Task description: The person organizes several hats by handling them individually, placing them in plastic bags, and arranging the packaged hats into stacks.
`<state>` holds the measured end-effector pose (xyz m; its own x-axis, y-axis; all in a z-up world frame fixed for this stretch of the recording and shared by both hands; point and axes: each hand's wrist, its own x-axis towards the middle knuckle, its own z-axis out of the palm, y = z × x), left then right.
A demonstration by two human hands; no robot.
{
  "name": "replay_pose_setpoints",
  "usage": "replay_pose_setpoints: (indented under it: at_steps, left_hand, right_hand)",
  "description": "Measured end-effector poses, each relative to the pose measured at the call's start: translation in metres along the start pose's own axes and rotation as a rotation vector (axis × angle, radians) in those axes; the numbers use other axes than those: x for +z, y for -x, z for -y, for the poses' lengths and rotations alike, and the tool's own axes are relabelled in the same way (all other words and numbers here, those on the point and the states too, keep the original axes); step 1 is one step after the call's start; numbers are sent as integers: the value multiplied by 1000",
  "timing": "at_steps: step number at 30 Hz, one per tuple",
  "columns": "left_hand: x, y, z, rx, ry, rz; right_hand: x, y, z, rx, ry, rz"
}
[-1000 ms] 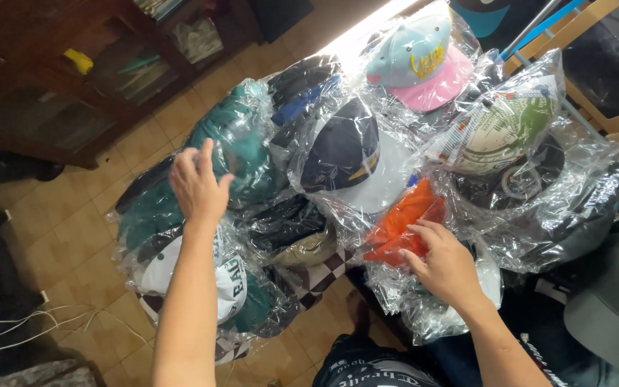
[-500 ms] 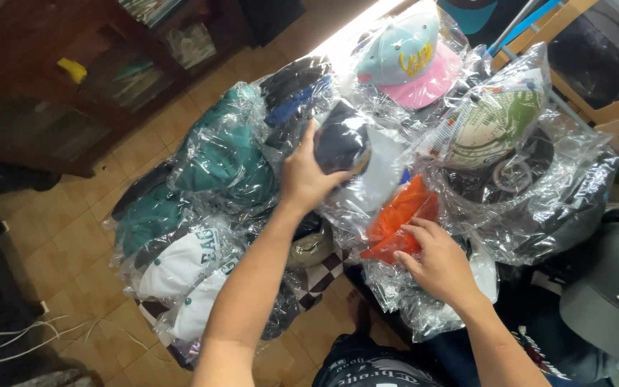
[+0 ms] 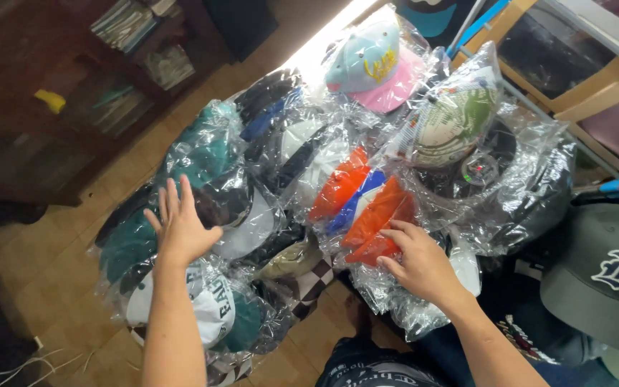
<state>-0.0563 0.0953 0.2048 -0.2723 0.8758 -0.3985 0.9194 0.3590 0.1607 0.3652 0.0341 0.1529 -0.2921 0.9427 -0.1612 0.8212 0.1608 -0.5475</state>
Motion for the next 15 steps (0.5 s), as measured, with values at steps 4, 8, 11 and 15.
replay_pose_setpoints:
  at_steps: [4,8,11,15]
  left_hand:
    - [40,-23,-43,354,127,-419]
    - [122,-59,-89,728,347,-506]
    - [131,-35,-134,655,334,-352]
    - [157,-25,-159,574,248,-397]
  right_hand:
    - [-4,3,3,-16,8,-13]
    - [2,6,2,-89,2,-162]
    - [7,11,0,-112,56,-234]
    - [13,14,-11,-160,131,-204]
